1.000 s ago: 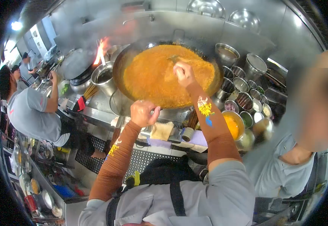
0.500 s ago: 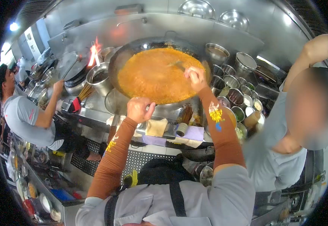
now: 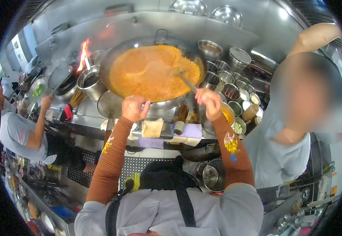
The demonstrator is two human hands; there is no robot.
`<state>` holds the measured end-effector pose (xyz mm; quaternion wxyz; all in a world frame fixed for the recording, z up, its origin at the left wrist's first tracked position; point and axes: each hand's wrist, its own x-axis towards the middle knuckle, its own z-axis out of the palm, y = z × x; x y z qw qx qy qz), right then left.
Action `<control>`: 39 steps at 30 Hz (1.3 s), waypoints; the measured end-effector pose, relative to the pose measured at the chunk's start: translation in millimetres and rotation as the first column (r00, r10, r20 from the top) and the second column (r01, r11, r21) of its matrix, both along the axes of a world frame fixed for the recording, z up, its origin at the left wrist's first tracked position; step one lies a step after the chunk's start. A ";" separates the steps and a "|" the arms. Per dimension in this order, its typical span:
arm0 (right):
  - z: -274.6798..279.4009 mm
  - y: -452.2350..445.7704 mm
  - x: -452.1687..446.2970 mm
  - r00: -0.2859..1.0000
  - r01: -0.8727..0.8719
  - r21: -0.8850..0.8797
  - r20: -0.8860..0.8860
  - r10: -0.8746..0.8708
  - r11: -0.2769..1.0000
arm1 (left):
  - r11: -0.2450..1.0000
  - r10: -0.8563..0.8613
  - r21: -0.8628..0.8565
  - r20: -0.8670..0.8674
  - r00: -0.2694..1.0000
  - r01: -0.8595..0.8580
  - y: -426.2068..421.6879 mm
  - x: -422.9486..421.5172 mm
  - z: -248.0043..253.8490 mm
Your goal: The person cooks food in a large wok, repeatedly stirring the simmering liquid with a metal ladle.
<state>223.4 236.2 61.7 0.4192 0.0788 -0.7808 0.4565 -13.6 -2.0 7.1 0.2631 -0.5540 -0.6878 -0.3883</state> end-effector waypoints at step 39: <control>-33.7 4.9 -277.4 0.962 -0.172 0.010 -0.214 0.170 0.985 | 0.997 0.002 0.072 -0.056 0.998 0.002 8.9 -6.0 7.6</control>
